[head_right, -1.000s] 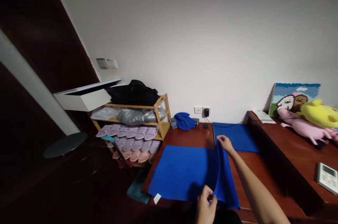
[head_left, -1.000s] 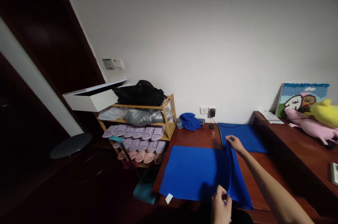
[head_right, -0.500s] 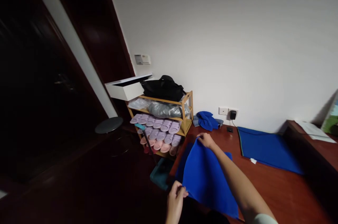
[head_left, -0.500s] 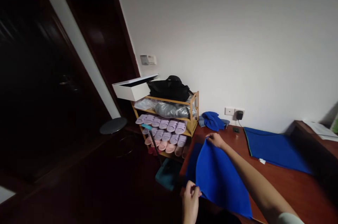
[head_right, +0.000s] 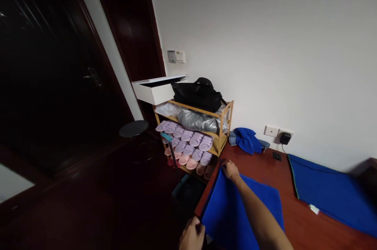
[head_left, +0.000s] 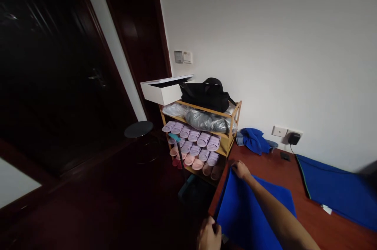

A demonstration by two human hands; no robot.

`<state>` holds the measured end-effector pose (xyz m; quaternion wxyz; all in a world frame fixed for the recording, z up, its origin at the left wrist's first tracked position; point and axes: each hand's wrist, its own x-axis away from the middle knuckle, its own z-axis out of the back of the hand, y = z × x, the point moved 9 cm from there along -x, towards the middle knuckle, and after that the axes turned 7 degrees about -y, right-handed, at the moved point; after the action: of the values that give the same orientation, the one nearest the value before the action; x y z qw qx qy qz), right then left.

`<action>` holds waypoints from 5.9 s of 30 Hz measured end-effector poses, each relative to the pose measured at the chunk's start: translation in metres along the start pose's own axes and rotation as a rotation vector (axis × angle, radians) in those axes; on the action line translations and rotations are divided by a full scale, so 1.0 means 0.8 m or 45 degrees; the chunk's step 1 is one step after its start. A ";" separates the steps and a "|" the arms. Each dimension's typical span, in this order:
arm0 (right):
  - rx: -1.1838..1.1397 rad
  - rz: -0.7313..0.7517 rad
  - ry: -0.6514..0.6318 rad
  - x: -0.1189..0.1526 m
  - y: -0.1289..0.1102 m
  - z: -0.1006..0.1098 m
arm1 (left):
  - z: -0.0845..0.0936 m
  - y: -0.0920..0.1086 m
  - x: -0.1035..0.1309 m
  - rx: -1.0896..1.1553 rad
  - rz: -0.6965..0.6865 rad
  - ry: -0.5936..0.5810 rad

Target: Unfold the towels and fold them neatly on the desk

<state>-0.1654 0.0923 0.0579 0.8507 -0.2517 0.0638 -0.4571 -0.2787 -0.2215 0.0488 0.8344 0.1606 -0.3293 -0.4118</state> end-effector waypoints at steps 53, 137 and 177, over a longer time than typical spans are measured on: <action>-0.974 0.164 0.618 0.485 0.037 0.404 | 0.262 0.290 0.169 0.932 -1.225 0.351; 0.113 -0.637 0.478 0.515 0.201 -0.036 | -0.058 0.095 0.008 0.012 -0.715 0.280; 0.208 -0.721 0.325 0.474 0.231 -0.044 | -0.133 0.154 -0.056 -0.823 -0.800 0.232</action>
<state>0.1784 -0.1435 -0.0164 0.6923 -0.1308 0.0606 -0.7071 -0.1545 -0.1111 0.0189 0.7019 0.0198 -0.0446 -0.7106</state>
